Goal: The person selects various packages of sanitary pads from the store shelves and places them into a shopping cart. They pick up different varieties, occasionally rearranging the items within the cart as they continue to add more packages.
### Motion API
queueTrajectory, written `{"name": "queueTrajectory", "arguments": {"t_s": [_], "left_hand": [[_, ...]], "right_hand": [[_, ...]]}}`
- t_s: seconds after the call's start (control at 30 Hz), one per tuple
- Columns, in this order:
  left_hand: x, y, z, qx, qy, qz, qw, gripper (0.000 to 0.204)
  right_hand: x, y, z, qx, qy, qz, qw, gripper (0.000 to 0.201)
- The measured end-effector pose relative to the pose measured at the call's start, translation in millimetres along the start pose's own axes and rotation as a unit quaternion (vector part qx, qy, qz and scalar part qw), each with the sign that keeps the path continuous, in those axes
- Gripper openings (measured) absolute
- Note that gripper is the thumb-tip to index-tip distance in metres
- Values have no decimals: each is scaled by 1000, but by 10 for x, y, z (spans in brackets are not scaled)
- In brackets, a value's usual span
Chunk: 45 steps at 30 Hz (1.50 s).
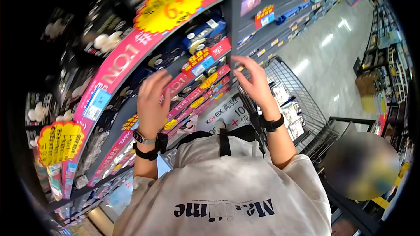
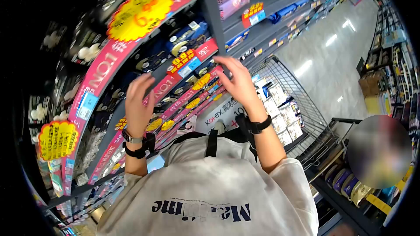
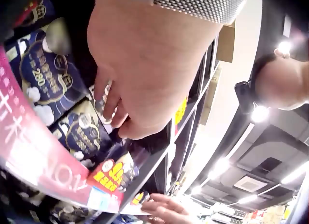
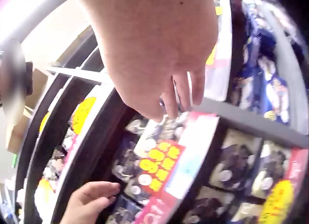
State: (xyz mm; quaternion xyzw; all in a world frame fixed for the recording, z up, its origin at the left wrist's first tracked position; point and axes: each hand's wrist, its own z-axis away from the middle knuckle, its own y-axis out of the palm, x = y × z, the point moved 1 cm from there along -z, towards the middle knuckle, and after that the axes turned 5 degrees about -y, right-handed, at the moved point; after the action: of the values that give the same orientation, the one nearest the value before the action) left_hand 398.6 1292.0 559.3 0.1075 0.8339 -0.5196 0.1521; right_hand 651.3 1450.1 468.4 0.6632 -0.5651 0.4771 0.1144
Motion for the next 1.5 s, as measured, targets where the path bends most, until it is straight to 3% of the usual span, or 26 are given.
{"name": "queueTrajectory", "arguments": {"t_s": [0.1, 0.2, 0.23, 0.3, 0.33, 0.37, 0.47, 0.57, 0.63, 0.7, 0.77, 0.8, 0.9, 0.93, 1.03, 1.1, 1.17, 1.27, 1.43, 1.5], "left_hand": [[261, -131, -17, -29, -40, -58, 997, 40], [567, -105, -47, -24, -126, -133, 983, 61], [680, -79, -66, -24, -101, -147, 984, 65], [830, 13, -116, -54, -66, -190, 978, 69], [897, 62, -148, -71, -53, -184, 979, 72], [946, 120, -174, -88, -38, -195, 976, 74], [979, 185, -274, -93, -15, -217, 971, 81], [984, 183, -292, -70, -25, -186, 980, 75], [1000, 191, -264, -91, -9, -180, 979, 73], [961, 160, -243, -110, 10, -173, 979, 71], [897, 85, -208, -29, -48, -141, 988, 69], [896, 45, -171, -71, -24, -102, 992, 63], [814, -217, -64, -44, -36, -116, 992, 54], [786, -281, -33, -57, -75, -77, 993, 46], [669, -376, 60, -138, -39, -16, 990, 33], [474, -422, 104, -99, -39, 80, 991, 39], [397, -354, 56, -115, 67, 105, 986, 42], [171, -237, 53, -56, 127, 87, 986, 44], [-128, 43, -94, 38, 245, 70, 966, 37], [-347, 155, -202, 70, 280, 90, 953, 34]], "right_hand": [[521, 121, -584, -18, -133, 110, 985, 39], [584, 253, -1019, 18, -217, 237, 947, 45], [570, 262, -1115, 18, -227, 242, 943, 45], [520, 246, -1271, 138, -179, 276, 934, 43], [523, 258, -1290, 127, -216, 268, 930, 42], [513, 222, -1326, 180, -182, 268, 929, 47], [513, 279, -1351, 195, -199, 262, 924, 52], [581, 335, -1334, 162, -171, 345, 909, 48], [679, 301, -1357, 212, -135, 371, 894, 51], [620, 301, -1346, 215, -137, 368, 894, 52], [612, 293, -1326, 181, -205, 341, 899, 50], [653, 265, -1325, 181, -204, 343, 899, 50], [958, 79, -1306, 187, -183, 249, 933, 45], [1025, -9, -1261, 165, -175, 215, 946, 46], [1123, -350, -1065, 145, -124, 166, 968, 49], [1100, -580, -892, 137, -84, 148, 976, 49], [1061, -838, -705, 132, -36, 128, 982, 48], [876, -1231, -249, 87, 136, 114, 980, 47], [579, -1711, 950, 8, 252, 174, 952, 44], [508, -1872, 1471, 0, 351, 186, 918, 44]]}}
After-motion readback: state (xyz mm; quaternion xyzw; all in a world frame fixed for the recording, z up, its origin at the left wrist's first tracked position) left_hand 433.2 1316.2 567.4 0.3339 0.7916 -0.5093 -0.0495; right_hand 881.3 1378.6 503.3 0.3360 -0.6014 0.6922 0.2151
